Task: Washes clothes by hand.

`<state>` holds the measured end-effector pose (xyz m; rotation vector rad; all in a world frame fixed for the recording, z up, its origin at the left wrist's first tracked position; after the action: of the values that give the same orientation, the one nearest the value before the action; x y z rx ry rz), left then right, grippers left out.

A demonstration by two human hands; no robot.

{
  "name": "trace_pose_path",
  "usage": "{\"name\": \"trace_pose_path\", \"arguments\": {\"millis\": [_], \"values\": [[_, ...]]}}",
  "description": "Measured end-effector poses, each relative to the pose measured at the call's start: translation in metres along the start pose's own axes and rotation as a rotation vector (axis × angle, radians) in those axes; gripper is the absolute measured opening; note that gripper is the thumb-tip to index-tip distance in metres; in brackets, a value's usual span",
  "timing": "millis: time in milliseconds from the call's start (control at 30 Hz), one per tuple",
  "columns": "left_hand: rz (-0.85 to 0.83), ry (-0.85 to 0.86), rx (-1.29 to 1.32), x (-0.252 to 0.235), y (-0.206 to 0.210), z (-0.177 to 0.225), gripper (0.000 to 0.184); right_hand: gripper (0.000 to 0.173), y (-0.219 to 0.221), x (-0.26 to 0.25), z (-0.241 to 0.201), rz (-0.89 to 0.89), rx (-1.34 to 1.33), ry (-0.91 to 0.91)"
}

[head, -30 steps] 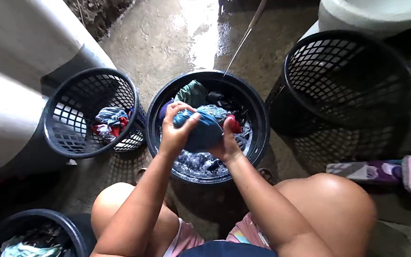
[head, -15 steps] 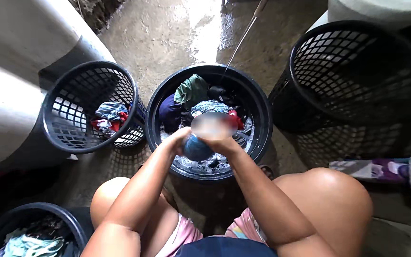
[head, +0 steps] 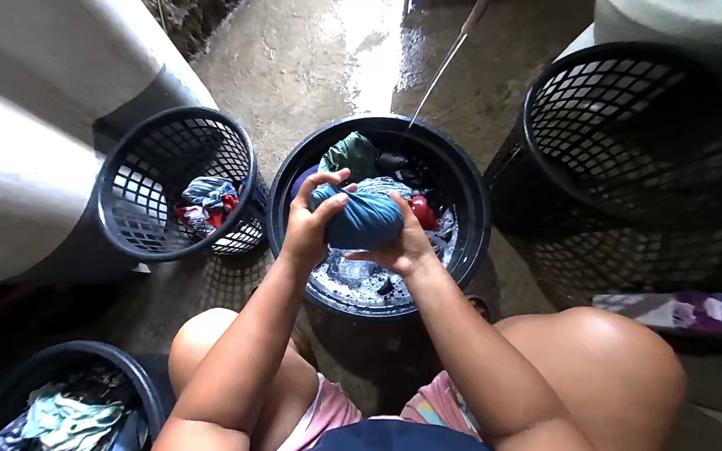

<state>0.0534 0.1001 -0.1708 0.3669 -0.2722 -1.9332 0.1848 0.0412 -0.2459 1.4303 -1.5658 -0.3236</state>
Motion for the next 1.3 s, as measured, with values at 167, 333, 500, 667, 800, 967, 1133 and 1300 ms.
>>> {"name": "trace_pose_path", "arguments": {"millis": [167, 333, 500, 667, 800, 967, 1133, 1300], "values": [[0.107, 0.048, 0.094, 0.007, -0.005, 0.01, 0.017, 0.014, 0.026, 0.028, -0.043, 0.008, 0.353, -0.638], [0.107, -0.395, 0.361, 0.011, 0.012, -0.013, 0.047, 0.02, 0.099, 0.098, -0.061, -0.086, 1.094, -1.24], [-0.261, -0.687, 0.389, 0.015, 0.033, -0.048, 0.041, 0.008, 0.132, 0.125, -0.019, -0.184, 1.651, -1.353], [-0.589, -0.839, 0.024, 0.023, 0.051, -0.056, 0.043, 0.011, 0.137, 0.127, 0.032, -0.356, 1.949, -1.32], [-0.607, -0.856, -0.353, 0.025, 0.051, -0.054, 0.049, 0.019, 0.125, 0.117, 0.062, -0.44, 2.03, -1.317], [-0.714, -0.79, -0.861, 0.025, 0.046, -0.061, 0.041, 0.016, 0.106, 0.1, 0.086, -0.52, 2.051, -1.277], [-0.751, -0.774, -1.078, 0.036, 0.041, -0.077, 0.043, 0.013, 0.093, 0.092, 0.108, -0.567, 2.043, -1.226], [-0.412, -0.443, -1.129, 0.005, 0.016, -0.017, 0.036, 0.014, 0.095, 0.086, 0.066, -0.54, 1.732, -1.535]]}}
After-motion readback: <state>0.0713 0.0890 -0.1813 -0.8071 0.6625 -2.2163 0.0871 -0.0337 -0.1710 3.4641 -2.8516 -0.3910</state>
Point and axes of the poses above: each hand's wrist, its own x-axis away from the middle knuckle, its own y-axis out of the palm, z = x × y, the point moved 7 cm from there along -x, towards the middle knuckle, and after that the axes turned 4 degrees about x, right-handed, at the moved point
